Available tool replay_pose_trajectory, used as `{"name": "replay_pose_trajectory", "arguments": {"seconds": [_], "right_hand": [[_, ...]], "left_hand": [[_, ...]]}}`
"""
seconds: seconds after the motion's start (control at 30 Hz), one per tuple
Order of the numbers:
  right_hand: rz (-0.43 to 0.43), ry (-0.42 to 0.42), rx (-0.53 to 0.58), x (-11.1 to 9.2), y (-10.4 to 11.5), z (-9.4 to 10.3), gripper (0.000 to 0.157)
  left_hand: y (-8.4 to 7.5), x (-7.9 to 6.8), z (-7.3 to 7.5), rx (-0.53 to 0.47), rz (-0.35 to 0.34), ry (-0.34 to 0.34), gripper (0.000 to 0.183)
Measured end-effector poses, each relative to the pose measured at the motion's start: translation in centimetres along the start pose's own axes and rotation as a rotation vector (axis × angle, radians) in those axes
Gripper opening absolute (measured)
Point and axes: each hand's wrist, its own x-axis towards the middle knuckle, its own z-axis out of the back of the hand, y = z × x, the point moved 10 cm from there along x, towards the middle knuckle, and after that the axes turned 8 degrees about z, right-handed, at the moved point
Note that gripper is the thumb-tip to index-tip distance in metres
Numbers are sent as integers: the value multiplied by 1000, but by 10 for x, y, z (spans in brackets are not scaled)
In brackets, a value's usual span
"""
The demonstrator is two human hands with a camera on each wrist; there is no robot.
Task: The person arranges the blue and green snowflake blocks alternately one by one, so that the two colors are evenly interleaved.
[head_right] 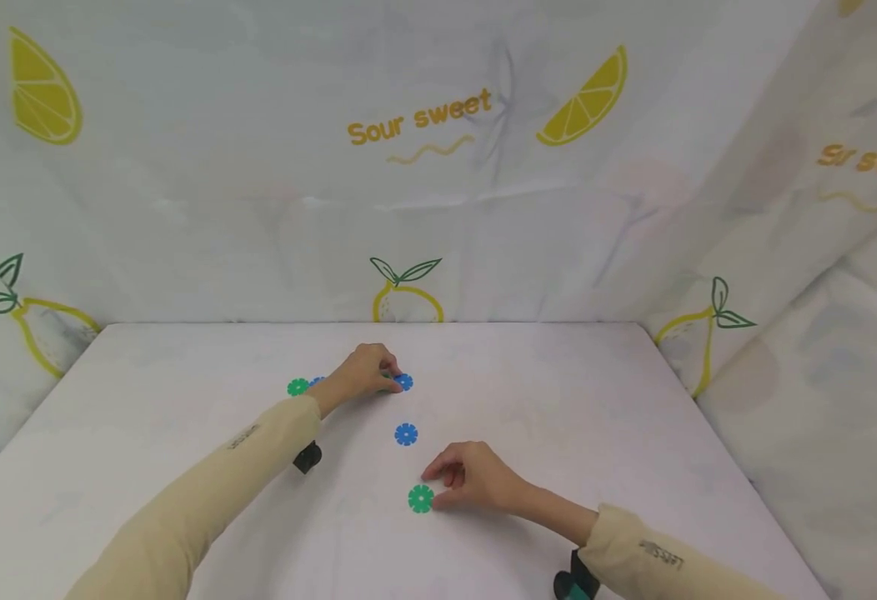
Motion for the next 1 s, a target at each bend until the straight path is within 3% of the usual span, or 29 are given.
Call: {"name": "replay_pose_trajectory", "arguments": {"seconds": [0.27, 1.0], "right_hand": [[28, 23, -53, 3, 0, -3, 25], [77, 67, -66, 8, 4, -11, 25]], "left_hand": [[-1, 1, 1, 19, 1, -1, 17], [-3, -1, 2, 17, 2, 12, 18]]}}
